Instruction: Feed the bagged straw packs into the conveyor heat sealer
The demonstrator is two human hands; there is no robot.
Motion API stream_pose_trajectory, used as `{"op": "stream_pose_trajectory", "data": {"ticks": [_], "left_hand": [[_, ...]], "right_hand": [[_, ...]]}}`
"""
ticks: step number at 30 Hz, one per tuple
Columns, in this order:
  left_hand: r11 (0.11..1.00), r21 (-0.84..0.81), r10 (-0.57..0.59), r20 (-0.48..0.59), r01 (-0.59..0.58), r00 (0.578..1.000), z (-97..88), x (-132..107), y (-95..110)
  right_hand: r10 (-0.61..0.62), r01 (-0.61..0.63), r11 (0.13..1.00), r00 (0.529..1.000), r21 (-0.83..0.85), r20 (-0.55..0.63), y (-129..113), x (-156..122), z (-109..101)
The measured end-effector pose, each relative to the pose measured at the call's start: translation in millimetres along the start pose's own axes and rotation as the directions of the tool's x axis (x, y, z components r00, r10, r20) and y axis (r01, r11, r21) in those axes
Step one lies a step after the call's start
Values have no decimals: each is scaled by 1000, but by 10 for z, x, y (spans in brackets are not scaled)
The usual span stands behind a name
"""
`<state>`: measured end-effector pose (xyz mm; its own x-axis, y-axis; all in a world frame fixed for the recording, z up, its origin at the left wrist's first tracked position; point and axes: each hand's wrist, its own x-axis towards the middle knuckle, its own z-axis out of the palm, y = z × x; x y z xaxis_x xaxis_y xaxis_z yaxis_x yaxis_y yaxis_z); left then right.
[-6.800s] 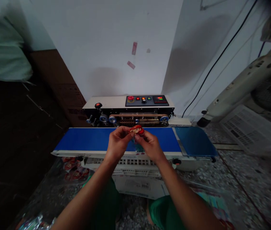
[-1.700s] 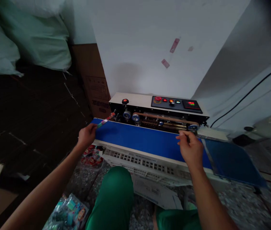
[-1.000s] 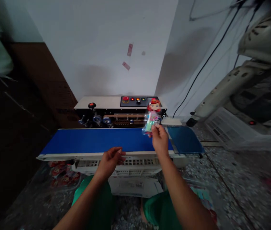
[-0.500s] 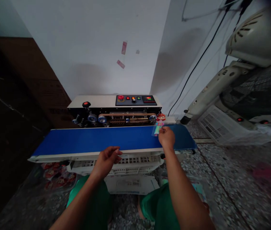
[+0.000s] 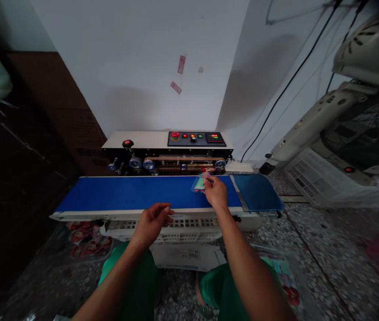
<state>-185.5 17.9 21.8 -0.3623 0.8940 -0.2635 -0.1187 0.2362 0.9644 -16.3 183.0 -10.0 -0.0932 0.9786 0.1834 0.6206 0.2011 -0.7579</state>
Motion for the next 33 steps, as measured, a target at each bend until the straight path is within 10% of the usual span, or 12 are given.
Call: {"op": "stream_pose_trajectory", "data": {"ticks": [15, 19, 24, 33], "left_hand": [[946, 227, 309, -423, -230, 852, -654, 133, 142], [707, 685, 518, -328, -179, 790, -962, 285, 92], [338, 936, 520, -99, -97, 848, -1317, 546, 30], [485, 860, 485, -417, 161, 769, -2026, 560, 270]], "right_hand": [[-162, 162, 986, 987, -25, -10, -282, -150, -194], [-159, 158, 987, 987, -16, 0, -316, -168, -209], [-161, 161, 987, 987, 7, 20, -313, -171, -208], [-187, 186, 982, 981, 21, 49, -313, -184, -157]]}}
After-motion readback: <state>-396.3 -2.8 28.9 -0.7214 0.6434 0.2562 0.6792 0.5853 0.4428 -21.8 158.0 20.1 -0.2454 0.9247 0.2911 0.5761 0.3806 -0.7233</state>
